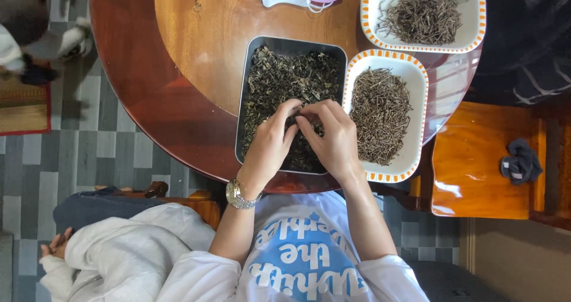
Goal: Manually sorting dried tea leaves by picking out stems and transferring them to a separate container.
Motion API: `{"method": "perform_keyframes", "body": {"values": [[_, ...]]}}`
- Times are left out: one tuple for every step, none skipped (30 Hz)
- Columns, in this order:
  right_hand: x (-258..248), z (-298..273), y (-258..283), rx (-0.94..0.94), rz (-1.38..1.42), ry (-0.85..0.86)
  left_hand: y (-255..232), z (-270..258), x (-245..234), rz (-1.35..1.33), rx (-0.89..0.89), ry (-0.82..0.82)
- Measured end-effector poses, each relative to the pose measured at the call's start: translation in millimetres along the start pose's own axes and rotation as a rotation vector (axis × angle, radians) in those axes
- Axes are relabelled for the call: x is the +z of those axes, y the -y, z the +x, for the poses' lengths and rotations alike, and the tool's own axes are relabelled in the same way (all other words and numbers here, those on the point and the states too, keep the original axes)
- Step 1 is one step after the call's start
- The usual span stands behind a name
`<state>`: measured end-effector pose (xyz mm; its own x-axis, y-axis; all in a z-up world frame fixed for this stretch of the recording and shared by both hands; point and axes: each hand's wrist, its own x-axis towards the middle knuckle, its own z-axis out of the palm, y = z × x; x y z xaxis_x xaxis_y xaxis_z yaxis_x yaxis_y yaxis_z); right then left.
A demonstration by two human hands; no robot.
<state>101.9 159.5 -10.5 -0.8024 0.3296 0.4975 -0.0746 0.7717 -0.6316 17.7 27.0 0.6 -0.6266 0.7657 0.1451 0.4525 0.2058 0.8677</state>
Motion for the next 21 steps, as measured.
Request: {"method": "perform_keyframes", "body": {"values": [[0,1,0,-0.002,-0.003,-0.004,1,-1,1,0.000,0.006,0.001],[-1,1,-1,0.000,0.019,0.001,2,-1,2,0.018,0.008,0.000],[-2,1,-1,0.003,0.041,0.006,3,-2,3,0.037,0.011,0.000],[-2,0,-2,0.007,0.035,0.002,2,-2,2,0.033,0.015,0.006],[-2,-1,-3,0.011,0.051,0.006,1,-2,1,0.035,0.011,0.013],[-2,-1,-4,0.013,0.065,0.007,0,-1,1,0.037,0.010,0.020],[-3,-2,0,0.016,0.057,0.000,-2,-2,0,0.033,0.019,0.026],[-5,0,2,0.017,0.063,0.013,-4,-1,-1,0.046,0.019,0.028],[-7,1,5,0.019,0.070,0.025,-5,0,-1,0.058,0.019,0.030],[-6,0,4,0.024,0.058,0.019,-7,0,-3,0.050,0.028,0.038],[-6,-2,3,0.018,0.055,0.026,-8,1,-4,0.072,0.029,0.044],[-5,-3,1,0.011,0.053,0.032,-9,1,-4,0.096,0.030,0.049],[-7,-4,0,0.015,0.041,0.027,-8,2,-3,0.089,0.039,0.056],[-8,-6,0,0.029,0.038,0.046,-6,2,-3,0.122,0.030,0.043],[-9,-7,0,0.043,0.034,0.066,-5,2,-3,0.156,0.022,0.030],[-12,-8,0,0.048,0.031,0.065,-1,1,-2,0.153,0.022,0.034],[-15,-10,0,0.049,0.012,0.088,3,0,-2,0.214,0.010,0.028],[-17,-8,-1,0.045,-0.006,0.108,6,2,-2,0.277,0.001,0.018],[-21,-9,-1,0.045,-0.009,0.105,9,1,-3,0.277,0.005,0.018],[-24,-9,-2,0.027,-0.071,0.157,12,0,-4,0.341,-0.018,0.017],[-27,-9,-2,0.009,-0.133,0.209,15,-2,-5,0.405,-0.041,0.015]]}}
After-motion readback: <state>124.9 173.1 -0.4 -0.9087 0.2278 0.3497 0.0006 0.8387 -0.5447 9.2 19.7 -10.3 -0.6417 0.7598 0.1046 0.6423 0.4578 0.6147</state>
